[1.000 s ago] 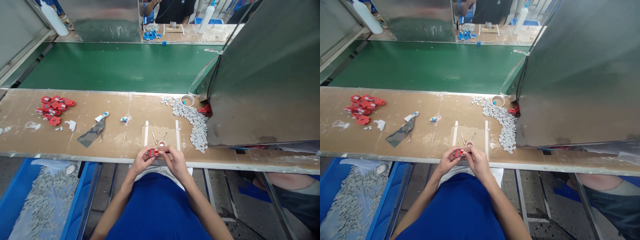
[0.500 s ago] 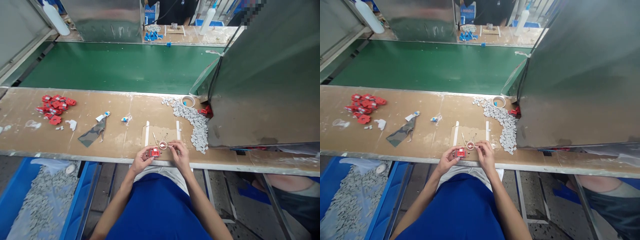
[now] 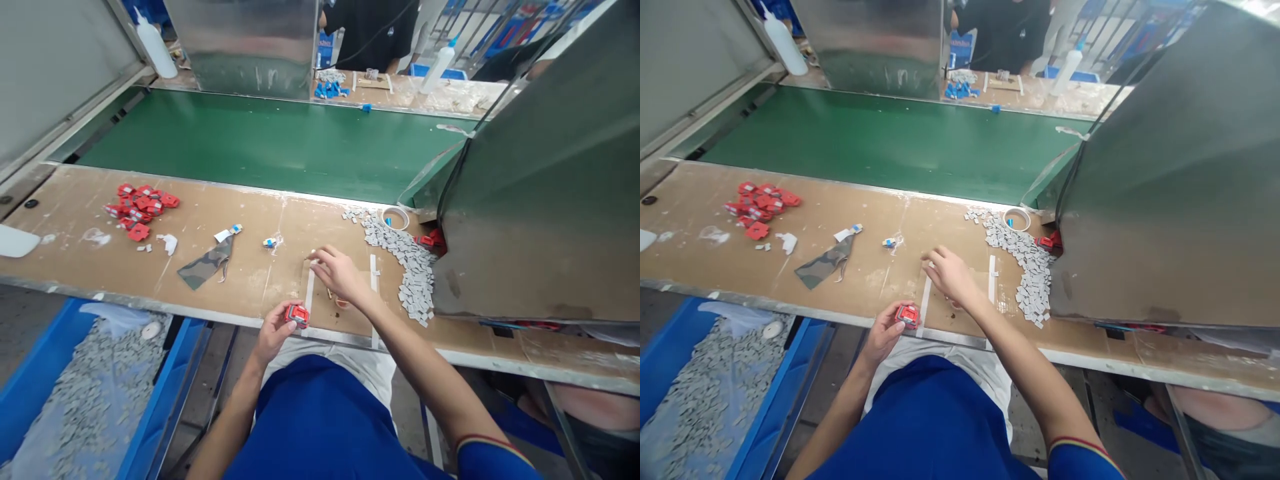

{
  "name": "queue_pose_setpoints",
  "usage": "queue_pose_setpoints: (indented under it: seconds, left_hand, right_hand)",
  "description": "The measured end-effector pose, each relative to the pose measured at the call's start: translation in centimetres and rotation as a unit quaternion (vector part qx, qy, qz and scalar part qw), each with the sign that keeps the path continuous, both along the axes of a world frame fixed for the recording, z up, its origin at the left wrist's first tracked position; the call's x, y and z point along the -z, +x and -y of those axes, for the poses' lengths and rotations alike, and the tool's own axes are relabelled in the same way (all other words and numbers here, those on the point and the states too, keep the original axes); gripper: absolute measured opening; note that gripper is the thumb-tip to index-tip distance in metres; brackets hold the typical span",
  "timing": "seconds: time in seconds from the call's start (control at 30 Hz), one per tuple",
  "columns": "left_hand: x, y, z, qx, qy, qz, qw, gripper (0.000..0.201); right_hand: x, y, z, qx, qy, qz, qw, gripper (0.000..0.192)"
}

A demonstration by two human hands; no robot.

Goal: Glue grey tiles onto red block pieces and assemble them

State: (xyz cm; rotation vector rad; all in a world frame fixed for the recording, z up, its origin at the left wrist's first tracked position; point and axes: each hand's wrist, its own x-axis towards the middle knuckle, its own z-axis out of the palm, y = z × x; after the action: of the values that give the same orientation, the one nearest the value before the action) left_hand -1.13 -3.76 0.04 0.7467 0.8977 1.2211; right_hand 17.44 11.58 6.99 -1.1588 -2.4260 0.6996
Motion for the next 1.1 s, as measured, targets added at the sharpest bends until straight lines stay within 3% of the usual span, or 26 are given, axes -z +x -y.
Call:
queue_pose_setpoints:
  seconds: [0.1,0.2,0.37,0.5,0.63,0.67,0.77,0.83,0.97,1.1]
  left_hand:
    - [-0.6,-1.1,1.1,-0.037,-0.012,0.003,0.999,0.054]
    - [-0.9,-1.9,2.2,-0.071,-0.014,0.005,0.997,0.052]
    - [-1.5,-2.6,3.2,-0.097,0.006,0.005,0.995,0.051]
    - [-2.9,-2.8,2.7,-0.109,0.018,0.021,0.994,0.050]
    - [-4.8,-2.5,1.2,-0.108,0.039,0.024,0.993,0.048]
    - [-5.4,-2.3,0.8,-0.103,0.046,0.021,0.993,0.048]
    - [-7.2,-1.8,-0.6,-0.096,0.077,-0.007,0.992,0.048]
    - [-8.4,-1.3,-1.4,-0.092,0.092,-0.036,0.991,0.048]
    - [-9.9,0.2,-2.5,-0.057,0.109,-0.077,0.989,0.050]
    - [-10.5,1.9,-3.3,-0.036,0.132,-0.098,0.986,0.055]
  right_hand:
    - [0.3,-5.9,-4.5,-0.056,-0.017,0.050,0.997,0.027]
    - [1.1,-10.7,-7.3,-0.089,-0.021,0.070,0.993,0.036]
    - [1.9,-13.8,-8.7,-0.123,-0.062,0.094,0.986,0.024]
    - [0.8,-11.8,-8.1,-0.105,-0.097,0.049,0.989,0.018]
    - [-1.8,-7.0,-5.4,-0.110,-0.158,-0.043,0.980,0.028]
    - [-2.5,-5.6,-4.4,-0.116,-0.191,-0.091,0.971,0.031]
    - [-4.6,-1.8,-0.9,-0.105,-0.353,-0.290,0.884,0.043]
    - [-5.6,0.1,1.3,-0.070,-0.394,-0.346,0.849,0.048]
    - [-7.0,2.3,5.0,0.028,-0.301,-0.377,0.875,0.043]
    - [-7.9,3.5,7.4,0.093,-0.201,-0.402,0.889,0.036]
